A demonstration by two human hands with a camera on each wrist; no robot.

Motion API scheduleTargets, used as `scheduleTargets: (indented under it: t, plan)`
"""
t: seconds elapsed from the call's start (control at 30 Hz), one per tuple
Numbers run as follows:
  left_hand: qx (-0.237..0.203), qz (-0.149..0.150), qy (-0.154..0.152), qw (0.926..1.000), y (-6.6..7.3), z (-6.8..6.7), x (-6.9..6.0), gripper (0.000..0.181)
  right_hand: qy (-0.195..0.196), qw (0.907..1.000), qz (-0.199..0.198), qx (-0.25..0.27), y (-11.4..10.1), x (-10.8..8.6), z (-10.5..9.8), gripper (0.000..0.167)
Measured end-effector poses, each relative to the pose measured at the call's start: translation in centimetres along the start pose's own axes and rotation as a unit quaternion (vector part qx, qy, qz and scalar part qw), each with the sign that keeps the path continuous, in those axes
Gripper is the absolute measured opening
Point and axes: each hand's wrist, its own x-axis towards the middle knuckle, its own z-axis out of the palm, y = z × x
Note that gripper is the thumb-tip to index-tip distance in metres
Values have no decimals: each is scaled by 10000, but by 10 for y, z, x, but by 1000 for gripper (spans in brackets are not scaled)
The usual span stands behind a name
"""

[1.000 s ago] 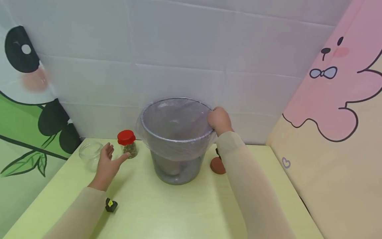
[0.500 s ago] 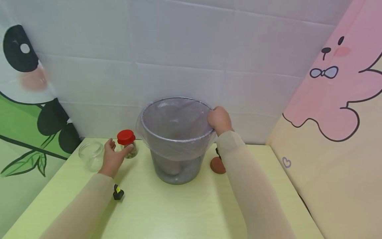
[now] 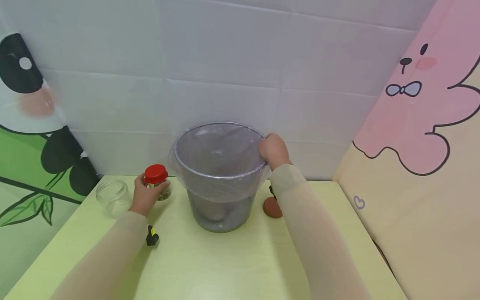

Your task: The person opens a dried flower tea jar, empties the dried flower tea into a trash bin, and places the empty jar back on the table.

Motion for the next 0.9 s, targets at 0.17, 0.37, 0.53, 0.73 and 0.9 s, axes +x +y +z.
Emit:
scheduleTargets:
  t: [0.17,0.37,0.53,0.73,0.9]
  plan:
    - [-66,-206,53,9998,-3,7,4,125,-39,10000,37,-31,2,3,0,50]
    - [-95,-370,133,9992,-8,10,10,123,-13,10000,28,23,1,2,0,48]
    - [-23,-302,181,9994,-11,9,14,113,1,10000,49,-47,0,0,-1,48]
    - [102,-276,41,9996,-13,7,18,113,-24,10000,43,-57,-1,-1,-2,48]
    - [108,-2,-147,9998,-16,11,19,94,14,10000,-13,-74,0,1,0,48]
